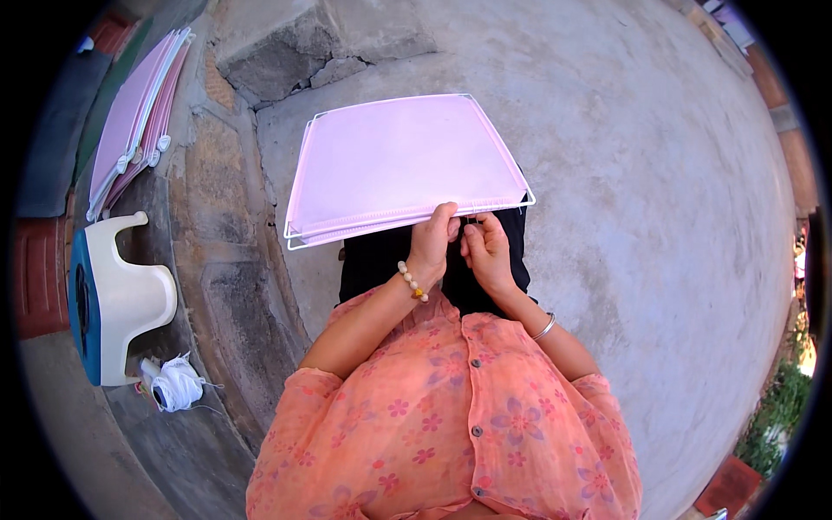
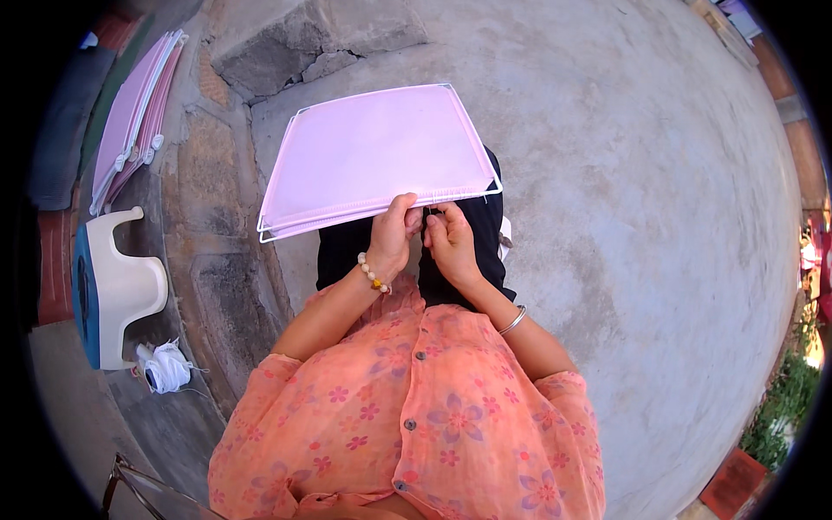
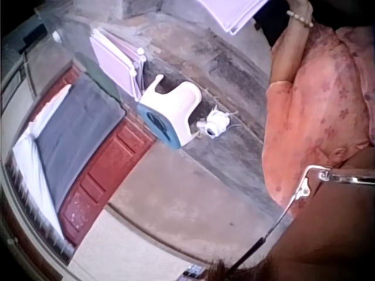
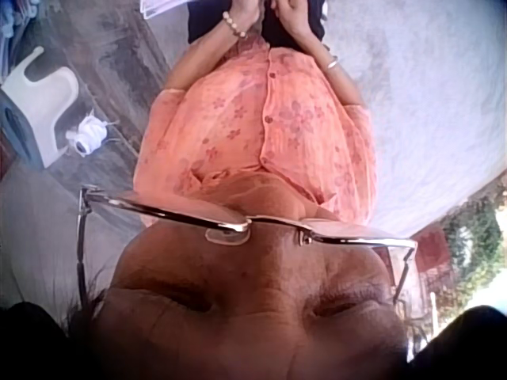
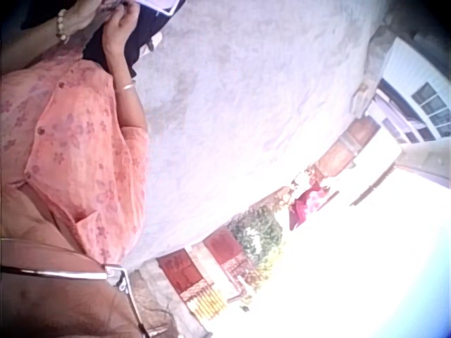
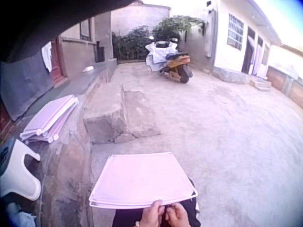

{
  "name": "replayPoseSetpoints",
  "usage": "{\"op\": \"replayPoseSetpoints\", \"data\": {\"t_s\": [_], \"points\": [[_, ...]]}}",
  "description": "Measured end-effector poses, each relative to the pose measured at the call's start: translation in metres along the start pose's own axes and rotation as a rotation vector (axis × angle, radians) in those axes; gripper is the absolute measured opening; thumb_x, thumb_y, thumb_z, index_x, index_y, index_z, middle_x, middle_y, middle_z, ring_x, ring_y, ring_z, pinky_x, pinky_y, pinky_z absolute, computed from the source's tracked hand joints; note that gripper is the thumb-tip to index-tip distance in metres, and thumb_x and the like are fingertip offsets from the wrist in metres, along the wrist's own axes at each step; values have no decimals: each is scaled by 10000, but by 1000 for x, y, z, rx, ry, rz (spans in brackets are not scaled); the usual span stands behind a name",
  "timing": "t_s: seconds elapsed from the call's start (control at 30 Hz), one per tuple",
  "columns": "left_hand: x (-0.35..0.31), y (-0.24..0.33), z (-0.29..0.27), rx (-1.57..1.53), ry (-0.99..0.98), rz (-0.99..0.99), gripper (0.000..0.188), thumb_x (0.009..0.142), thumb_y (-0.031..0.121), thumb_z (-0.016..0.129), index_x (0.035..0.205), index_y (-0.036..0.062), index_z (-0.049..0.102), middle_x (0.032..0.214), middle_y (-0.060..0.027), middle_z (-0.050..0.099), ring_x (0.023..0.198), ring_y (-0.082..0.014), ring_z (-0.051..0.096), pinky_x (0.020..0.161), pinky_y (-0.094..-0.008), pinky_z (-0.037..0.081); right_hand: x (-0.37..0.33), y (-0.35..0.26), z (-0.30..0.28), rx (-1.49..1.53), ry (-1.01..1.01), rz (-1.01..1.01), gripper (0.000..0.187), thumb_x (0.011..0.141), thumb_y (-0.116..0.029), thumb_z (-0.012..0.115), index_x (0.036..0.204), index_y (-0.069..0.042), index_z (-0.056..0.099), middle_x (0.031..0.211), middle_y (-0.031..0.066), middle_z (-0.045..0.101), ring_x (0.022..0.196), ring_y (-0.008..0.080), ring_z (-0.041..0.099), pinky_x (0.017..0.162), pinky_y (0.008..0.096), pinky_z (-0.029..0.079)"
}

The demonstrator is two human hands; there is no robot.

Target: The person sits on the ground and threads a string through the loops of a pink foldable basket to assemble it, pulling the cord through the edges by hand.

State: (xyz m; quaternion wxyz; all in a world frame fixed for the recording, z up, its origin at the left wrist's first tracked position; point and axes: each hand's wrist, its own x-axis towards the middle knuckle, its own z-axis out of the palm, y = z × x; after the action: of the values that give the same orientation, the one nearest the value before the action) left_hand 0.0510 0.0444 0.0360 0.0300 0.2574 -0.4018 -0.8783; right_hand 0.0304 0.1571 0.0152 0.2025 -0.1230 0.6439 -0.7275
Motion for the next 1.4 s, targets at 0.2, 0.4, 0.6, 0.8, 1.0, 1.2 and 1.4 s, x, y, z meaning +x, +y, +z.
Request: {"op": "replayPoseSetpoints", "data": {"t_s": [0.2,0.4,0.6,0.8,1.0,1.2,1.4], "points": [[1,-1,0,-17,23,-2,227,860,178,507,650,109,453,557,30,381,509,-85,338,508,-255,292,2,7,-3,-32,20,-42,123,925,-69,444,1039,-47,485,584,-12,467,442,46,394,395,177,316],[-4,6,5,-16,41,-17,231,865,176,493,650,109,439,554,28,377,511,-91,341,511,-253,289,4,9,-4,44,27,-18,108,925,-76,446,1013,-46,499,587,-14,464,448,46,393,400,175,314],[-2,4,5,-3,23,25,232,862,183,497,651,109,437,543,26,370,504,-92,338,513,-258,293,9,13,-5,-41,60,-93,74,920,-68,464,929,-42,532,579,-16,472,456,42,399,404,177,313],[-3,9,6,-26,-19,-3,249,864,190,484,637,116,411,522,36,351,486,-91,317,523,-265,293,10,7,-9,-77,99,-108,84,915,-51,465,930,-32,546,584,-17,483,472,39,413,413,181,323],[-4,8,7,-23,18,-14,246,863,186,473,636,121,404,516,38,346,480,-91,309,521,-262,289,9,5,-13,-112,42,-73,156,896,-27,477,1006,0,584,607,-7,502,534,57,470,480,211,379],[-3,8,6,-40,-12,-2,237,859,178,470,638,121,408,513,38,349,478,-92,311,521,-261,291,8,10,-16,-131,23,-117,145,894,-27,480,1000,0,575,610,-1,497,535,64,475,481,214,384],[-3,7,6,-24,4,10,231,859,174,472,643,117,411,513,35,352,476,-91,311,516,-257,291,8,6,-12,-115,32,-124,134,892,-28,486,987,3,575,605,1,494,530,67,473,477,217,382]]}}
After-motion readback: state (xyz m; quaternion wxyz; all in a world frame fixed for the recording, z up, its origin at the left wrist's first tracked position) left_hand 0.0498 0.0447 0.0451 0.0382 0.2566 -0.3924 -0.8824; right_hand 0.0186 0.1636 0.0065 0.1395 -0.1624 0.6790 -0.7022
